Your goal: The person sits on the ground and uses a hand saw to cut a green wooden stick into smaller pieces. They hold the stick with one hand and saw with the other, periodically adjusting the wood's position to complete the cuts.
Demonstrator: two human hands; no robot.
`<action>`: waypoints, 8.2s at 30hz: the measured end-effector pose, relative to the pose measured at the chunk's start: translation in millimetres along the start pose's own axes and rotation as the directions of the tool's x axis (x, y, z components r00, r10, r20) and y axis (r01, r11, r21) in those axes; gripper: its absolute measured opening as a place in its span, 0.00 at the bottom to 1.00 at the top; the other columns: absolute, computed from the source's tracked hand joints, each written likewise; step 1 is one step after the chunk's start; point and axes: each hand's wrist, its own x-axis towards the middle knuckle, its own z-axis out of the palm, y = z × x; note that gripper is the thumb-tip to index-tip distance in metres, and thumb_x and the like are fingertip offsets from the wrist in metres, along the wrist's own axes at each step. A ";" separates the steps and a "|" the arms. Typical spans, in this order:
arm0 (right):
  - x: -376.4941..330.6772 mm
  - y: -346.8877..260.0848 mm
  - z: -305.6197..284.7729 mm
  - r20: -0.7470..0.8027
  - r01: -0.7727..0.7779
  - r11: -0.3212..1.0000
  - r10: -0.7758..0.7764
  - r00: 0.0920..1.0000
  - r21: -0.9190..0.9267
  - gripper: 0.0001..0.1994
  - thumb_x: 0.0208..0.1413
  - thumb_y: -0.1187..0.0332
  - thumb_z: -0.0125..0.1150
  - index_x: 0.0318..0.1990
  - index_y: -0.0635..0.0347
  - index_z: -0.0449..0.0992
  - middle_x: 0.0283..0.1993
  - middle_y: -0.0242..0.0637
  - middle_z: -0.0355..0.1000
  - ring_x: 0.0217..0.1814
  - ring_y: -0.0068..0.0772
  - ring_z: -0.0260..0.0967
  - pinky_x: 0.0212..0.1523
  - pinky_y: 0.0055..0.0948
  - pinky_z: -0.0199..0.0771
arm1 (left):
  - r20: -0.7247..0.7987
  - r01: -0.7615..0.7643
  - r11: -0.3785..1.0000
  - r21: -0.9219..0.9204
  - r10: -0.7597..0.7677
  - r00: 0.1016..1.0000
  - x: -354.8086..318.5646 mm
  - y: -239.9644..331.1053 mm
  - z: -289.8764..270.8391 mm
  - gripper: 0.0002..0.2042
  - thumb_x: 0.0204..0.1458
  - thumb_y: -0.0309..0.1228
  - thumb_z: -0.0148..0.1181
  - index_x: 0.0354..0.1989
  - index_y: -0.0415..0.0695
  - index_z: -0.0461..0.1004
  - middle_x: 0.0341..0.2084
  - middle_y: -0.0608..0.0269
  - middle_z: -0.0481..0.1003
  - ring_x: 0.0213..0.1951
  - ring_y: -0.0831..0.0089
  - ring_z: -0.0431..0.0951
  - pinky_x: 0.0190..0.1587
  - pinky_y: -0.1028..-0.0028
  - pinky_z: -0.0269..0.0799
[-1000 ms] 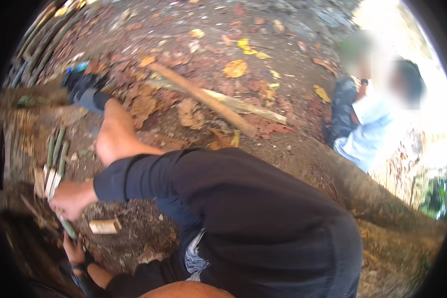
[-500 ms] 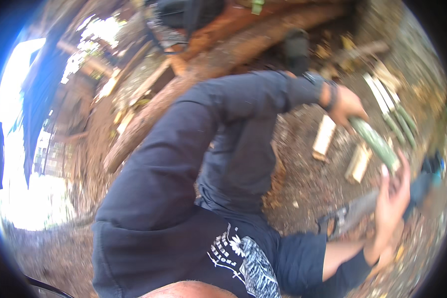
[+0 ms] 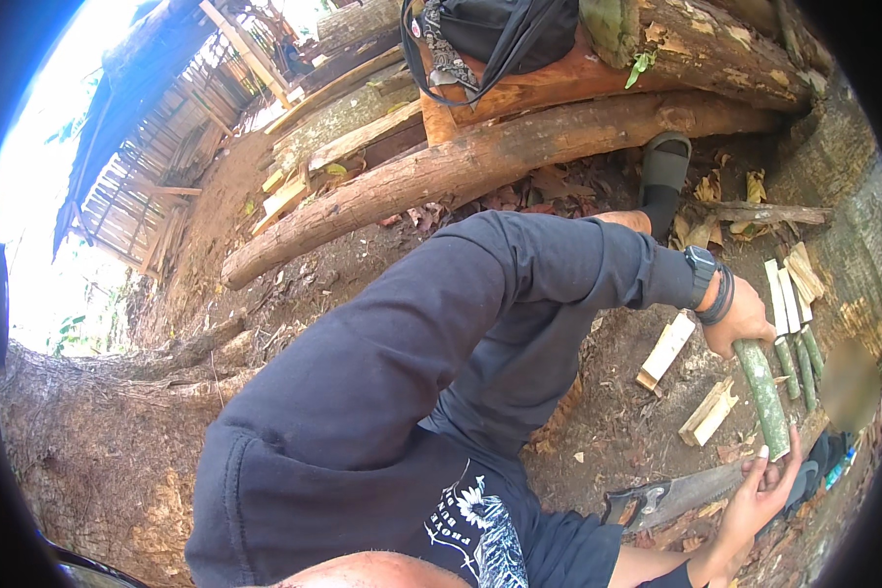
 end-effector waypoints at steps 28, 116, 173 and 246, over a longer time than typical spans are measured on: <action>-193.9 -63.8 -94.8 -0.762 -0.223 0.911 -0.135 0.634 -0.347 0.18 0.72 0.70 0.65 0.63 0.67 0.74 0.48 0.41 0.78 0.41 0.26 0.79 0.44 0.26 0.82 | 0.102 0.086 0.994 -0.075 -0.078 0.992 -15.7 -13.7 -29.7 0.29 0.64 0.43 0.70 0.65 0.32 0.74 0.44 0.36 0.83 0.49 0.43 0.85 0.52 0.55 0.79; -158.8 101.1 105.4 0.236 -0.141 0.398 0.754 0.612 -0.906 0.36 0.45 0.40 0.85 0.48 0.66 0.87 0.51 0.53 0.85 0.56 0.54 0.84 0.57 0.45 0.84 | 0.232 0.490 0.871 0.035 -0.484 0.844 10.1 21.0 211.1 0.21 0.57 0.50 0.68 0.47 0.44 0.87 0.39 0.45 0.87 0.44 0.49 0.89 0.51 0.53 0.85; -231.9 41.4 102.6 -0.207 -0.409 0.831 0.506 0.837 0.378 0.07 0.68 0.72 0.70 0.38 0.67 0.81 0.25 0.22 0.72 0.26 0.12 0.63 0.27 0.23 0.64 | 0.056 0.461 0.878 0.125 -0.470 0.881 -4.0 29.3 244.4 0.10 0.54 0.36 0.68 0.37 0.44 0.85 0.31 0.46 0.86 0.36 0.49 0.90 0.41 0.54 0.87; -200.9 56.7 123.0 -0.221 -0.358 0.892 0.422 0.879 0.277 0.10 0.69 0.74 0.68 0.35 0.62 0.73 0.24 0.25 0.68 0.20 0.15 0.63 0.21 0.22 0.61 | 0.057 0.609 0.791 0.060 -0.612 0.789 7.1 36.6 235.2 0.08 0.54 0.34 0.70 0.36 0.44 0.89 0.36 0.45 0.88 0.41 0.52 0.91 0.46 0.56 0.88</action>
